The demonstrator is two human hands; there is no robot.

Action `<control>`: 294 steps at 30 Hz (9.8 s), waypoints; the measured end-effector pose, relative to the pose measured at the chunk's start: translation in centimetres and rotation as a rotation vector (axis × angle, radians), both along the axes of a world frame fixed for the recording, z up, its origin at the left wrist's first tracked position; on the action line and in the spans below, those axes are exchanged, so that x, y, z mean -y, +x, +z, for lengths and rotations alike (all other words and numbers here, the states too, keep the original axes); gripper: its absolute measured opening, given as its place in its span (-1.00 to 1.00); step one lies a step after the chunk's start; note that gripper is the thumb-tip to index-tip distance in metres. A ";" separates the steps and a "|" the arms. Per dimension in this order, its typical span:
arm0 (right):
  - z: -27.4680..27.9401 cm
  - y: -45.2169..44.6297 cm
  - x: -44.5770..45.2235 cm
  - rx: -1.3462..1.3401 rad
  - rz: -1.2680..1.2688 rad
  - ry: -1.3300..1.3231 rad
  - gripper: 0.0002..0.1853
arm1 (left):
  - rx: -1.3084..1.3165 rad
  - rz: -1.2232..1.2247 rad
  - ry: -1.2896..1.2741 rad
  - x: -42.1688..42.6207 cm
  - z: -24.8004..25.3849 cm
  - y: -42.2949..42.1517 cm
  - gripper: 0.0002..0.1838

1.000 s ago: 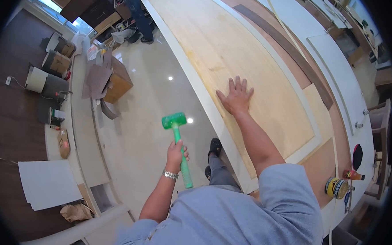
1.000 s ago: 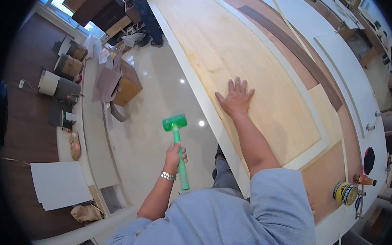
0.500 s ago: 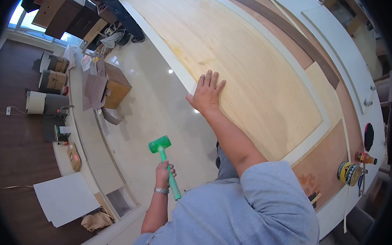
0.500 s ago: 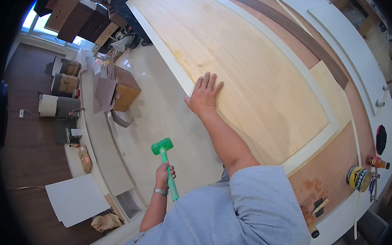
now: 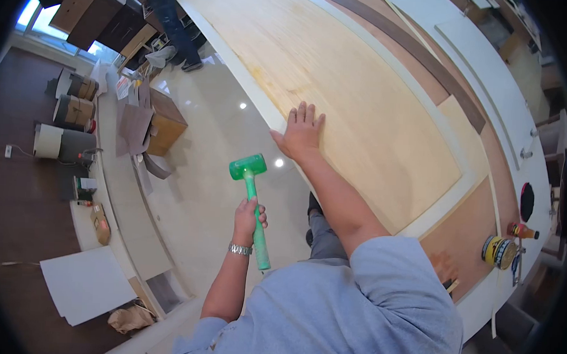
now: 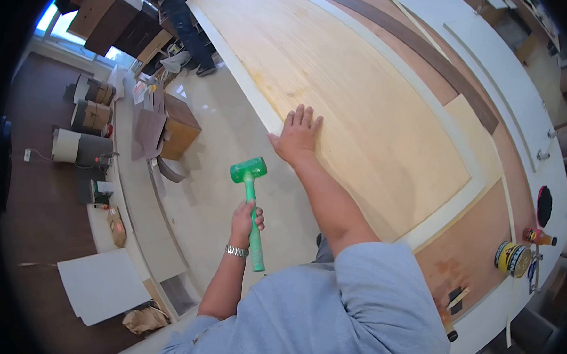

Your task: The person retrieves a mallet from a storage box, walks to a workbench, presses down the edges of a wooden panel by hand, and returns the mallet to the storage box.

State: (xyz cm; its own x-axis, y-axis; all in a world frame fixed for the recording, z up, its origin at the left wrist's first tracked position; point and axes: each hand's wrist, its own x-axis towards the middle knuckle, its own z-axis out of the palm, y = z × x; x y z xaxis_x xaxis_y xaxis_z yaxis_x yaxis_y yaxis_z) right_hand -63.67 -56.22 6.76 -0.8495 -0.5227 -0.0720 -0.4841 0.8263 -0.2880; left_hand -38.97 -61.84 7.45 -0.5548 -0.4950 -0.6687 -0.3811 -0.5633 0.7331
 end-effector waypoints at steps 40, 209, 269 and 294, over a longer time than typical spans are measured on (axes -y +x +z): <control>-0.8 -1.8 -2.8 -0.095 0.136 0.074 -0.37 | -0.127 0.055 0.248 -0.2 0.3 -7.2 -0.79; -0.5 -6.7 -2.9 -0.089 -0.080 0.155 -0.15 | -0.252 0.104 -0.083 9.5 -1.7 -15.9 -0.36; 0.4 -14.8 12.1 0.014 -0.121 0.105 -0.13 | -0.336 0.147 -0.170 29.5 -2.0 -29.2 -0.57; 0.0 -14.8 12.0 0.023 -0.109 0.083 -0.14 | -0.293 0.203 -0.065 22.4 -0.8 -25.5 -0.39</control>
State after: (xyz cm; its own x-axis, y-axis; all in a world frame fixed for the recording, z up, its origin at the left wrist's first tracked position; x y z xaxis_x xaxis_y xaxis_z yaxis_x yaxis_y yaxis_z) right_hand -78.47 -68.25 6.72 -0.8985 -0.4190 -0.1307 -0.3844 0.8950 -0.2265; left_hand -64.44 -84.20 6.63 -0.6047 -0.6508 -0.4592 -0.0346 -0.5545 0.8314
